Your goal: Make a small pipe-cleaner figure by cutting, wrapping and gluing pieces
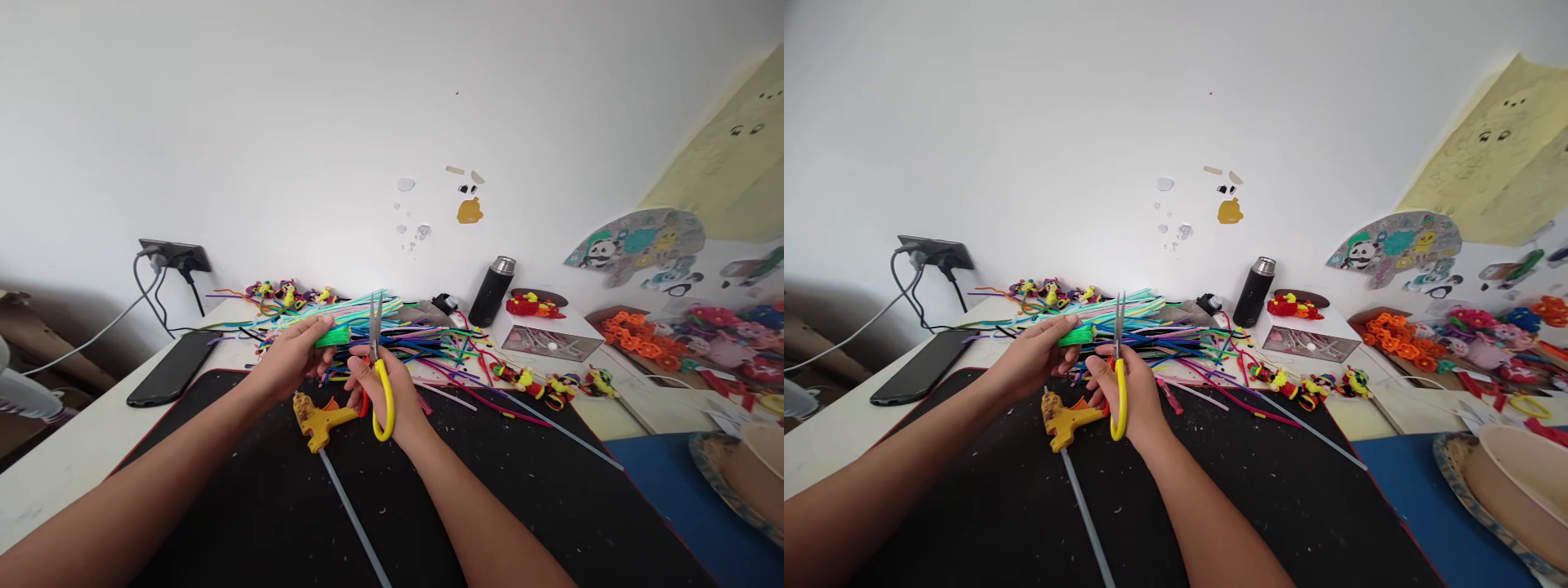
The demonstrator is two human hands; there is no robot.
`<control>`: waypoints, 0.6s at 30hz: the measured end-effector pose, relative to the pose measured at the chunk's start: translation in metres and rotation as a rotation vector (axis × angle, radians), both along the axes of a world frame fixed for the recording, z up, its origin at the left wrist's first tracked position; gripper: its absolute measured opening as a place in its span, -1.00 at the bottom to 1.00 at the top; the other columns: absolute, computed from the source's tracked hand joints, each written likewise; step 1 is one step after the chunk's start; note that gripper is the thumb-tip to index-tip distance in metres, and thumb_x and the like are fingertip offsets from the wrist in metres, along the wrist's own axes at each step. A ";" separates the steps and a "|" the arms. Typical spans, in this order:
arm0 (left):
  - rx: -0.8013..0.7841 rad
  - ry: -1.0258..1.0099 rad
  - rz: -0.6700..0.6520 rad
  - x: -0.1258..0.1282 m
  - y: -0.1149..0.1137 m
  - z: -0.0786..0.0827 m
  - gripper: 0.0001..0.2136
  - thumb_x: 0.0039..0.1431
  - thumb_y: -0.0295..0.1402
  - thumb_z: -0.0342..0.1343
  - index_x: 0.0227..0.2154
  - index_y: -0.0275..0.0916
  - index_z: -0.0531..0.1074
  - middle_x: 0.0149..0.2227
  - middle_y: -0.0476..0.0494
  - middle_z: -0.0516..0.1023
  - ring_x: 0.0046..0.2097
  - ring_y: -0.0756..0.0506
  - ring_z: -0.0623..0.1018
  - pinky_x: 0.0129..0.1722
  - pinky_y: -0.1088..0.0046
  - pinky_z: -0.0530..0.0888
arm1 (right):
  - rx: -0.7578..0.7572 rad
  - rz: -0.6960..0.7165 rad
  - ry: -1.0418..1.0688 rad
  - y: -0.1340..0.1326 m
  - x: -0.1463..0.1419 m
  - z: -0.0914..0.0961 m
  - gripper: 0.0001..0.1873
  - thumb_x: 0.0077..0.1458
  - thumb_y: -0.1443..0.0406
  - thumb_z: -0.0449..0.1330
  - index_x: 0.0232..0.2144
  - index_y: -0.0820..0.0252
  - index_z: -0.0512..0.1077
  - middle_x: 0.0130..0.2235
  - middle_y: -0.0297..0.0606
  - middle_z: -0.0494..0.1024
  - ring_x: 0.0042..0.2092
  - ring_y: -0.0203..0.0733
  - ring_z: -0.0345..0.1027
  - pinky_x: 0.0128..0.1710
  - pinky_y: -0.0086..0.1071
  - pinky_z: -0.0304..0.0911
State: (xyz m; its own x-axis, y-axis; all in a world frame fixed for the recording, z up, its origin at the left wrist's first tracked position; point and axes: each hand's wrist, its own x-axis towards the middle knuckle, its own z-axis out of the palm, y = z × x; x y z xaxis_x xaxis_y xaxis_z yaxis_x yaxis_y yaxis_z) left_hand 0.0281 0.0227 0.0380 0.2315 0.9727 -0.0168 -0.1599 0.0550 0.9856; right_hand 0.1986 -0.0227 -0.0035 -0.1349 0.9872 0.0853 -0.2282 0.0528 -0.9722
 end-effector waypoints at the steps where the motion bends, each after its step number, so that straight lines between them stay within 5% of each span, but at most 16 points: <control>1: -0.001 0.019 -0.020 0.001 -0.001 -0.001 -0.56 0.14 0.11 0.36 -0.34 -0.18 0.42 -0.64 0.08 0.44 -0.67 0.03 0.35 -0.68 0.57 0.18 | 0.001 -0.009 0.008 0.001 0.001 0.001 -0.33 0.07 -0.17 0.40 0.00 0.17 0.46 -0.47 -0.42 0.53 -0.61 -0.30 0.39 -0.63 -0.45 0.30; 7: -0.051 0.081 -0.147 0.012 -0.011 -0.010 -0.53 0.16 0.17 0.30 -0.26 -0.18 0.51 -0.65 0.05 0.44 -0.68 0.01 0.36 -0.70 0.56 0.17 | 0.024 -0.022 -0.018 0.000 0.003 0.004 -0.30 0.06 -0.09 0.44 0.12 0.13 0.44 -0.40 -0.38 0.58 -0.57 -0.25 0.43 -0.57 -0.39 0.34; 12: -0.067 0.113 -0.200 0.015 -0.014 -0.014 -0.40 0.13 0.28 0.25 -0.15 -0.22 0.55 -0.66 0.03 0.43 -0.67 -0.03 0.38 -0.68 0.52 0.20 | 0.083 -0.025 -0.028 -0.002 0.003 0.005 -0.49 0.09 -0.04 0.44 -0.06 0.12 0.48 -0.46 -0.38 0.57 -0.53 -0.22 0.42 -0.48 -0.35 0.40; 18: 0.058 0.154 -0.334 0.003 -0.011 -0.004 -0.40 0.15 0.28 0.26 -0.15 -0.22 0.50 -0.44 -0.08 0.57 -0.42 -0.09 0.55 -0.48 0.47 0.41 | 0.062 -0.121 0.023 0.002 0.005 0.006 -0.46 0.00 -0.05 0.47 -0.14 0.12 0.44 -0.51 -0.47 0.49 -0.57 -0.24 0.41 -0.55 -0.41 0.37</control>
